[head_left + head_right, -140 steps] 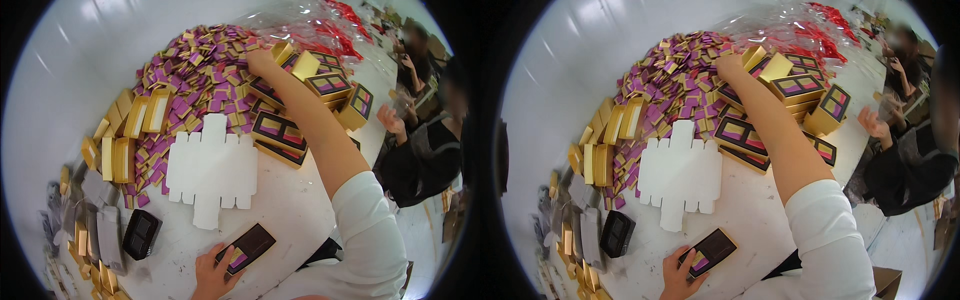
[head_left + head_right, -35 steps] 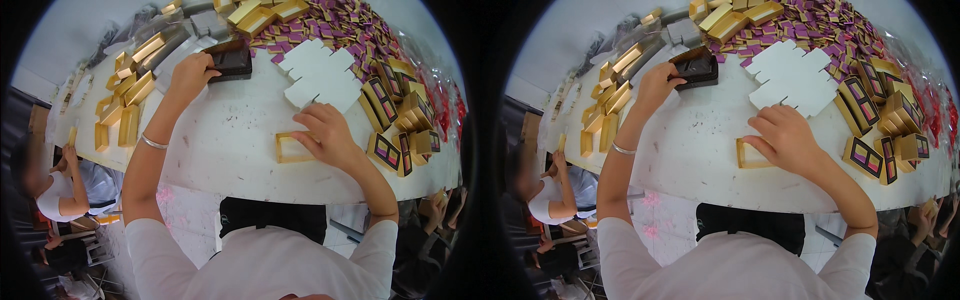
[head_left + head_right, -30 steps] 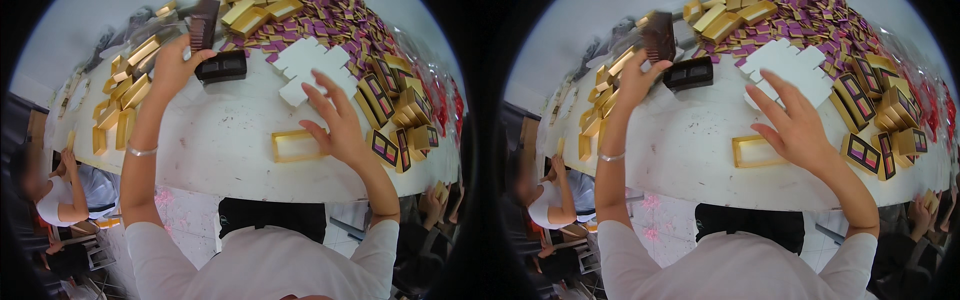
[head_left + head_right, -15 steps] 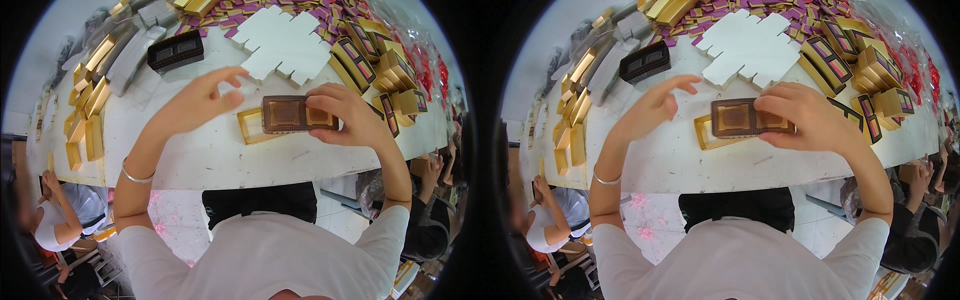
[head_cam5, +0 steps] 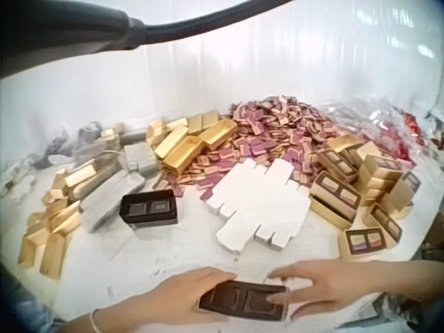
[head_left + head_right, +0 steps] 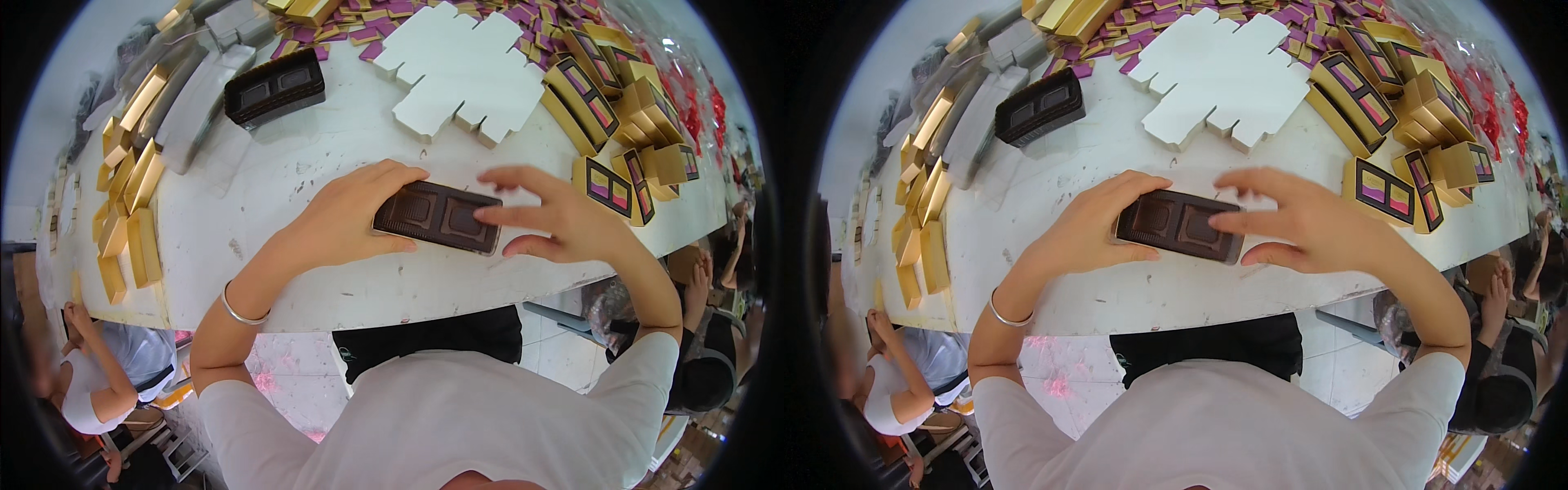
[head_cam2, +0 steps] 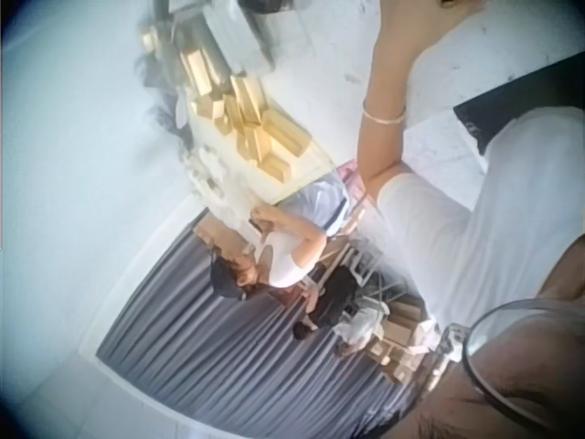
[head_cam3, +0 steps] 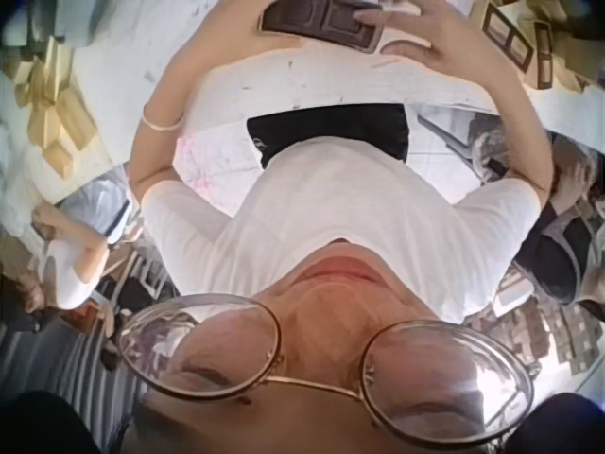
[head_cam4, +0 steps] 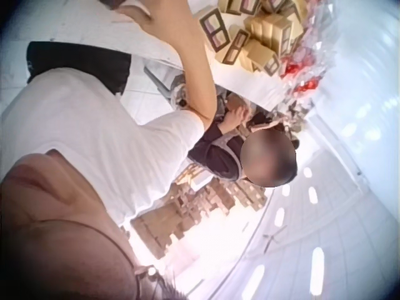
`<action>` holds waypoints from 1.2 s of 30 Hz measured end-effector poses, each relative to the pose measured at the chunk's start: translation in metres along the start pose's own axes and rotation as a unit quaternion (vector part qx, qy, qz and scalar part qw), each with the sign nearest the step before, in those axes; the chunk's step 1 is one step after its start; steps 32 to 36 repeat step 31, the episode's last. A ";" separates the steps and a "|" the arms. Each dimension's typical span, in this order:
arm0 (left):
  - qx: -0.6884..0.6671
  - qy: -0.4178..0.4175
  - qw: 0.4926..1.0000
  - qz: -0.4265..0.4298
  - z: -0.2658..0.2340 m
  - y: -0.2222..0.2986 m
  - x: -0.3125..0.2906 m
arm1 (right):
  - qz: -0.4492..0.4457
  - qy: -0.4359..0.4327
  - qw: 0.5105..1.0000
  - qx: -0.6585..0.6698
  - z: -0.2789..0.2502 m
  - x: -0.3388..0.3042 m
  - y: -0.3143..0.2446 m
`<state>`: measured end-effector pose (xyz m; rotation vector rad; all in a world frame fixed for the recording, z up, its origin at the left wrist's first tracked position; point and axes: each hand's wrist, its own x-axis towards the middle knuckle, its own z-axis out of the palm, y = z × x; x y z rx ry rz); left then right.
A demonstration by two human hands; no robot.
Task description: The person assembles small rectangular cosmetic compacts by placing a black plastic tray into a gold cardboard box, adding a purple and yellow paper insert, and closing the lid. The process is repeated for multiple units on a white table.
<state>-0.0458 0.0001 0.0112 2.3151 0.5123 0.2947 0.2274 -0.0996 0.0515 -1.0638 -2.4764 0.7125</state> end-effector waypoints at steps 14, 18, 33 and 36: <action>0.009 0.019 0.999 0.032 -0.001 -0.010 -0.003 | -0.145 0.067 0.975 -0.157 0.018 0.006 0.000; -0.059 0.012 0.998 0.025 -0.004 -0.013 -0.002 | -0.019 -0.006 1.000 0.001 0.017 0.011 -0.005; -0.009 -0.014 1.000 0.014 -0.006 -0.019 -0.002 | -0.172 -0.055 0.959 -0.217 0.021 0.011 0.015; -0.009 -0.014 1.000 0.014 -0.006 -0.019 -0.002 | -0.172 -0.055 0.959 -0.217 0.021 0.011 0.015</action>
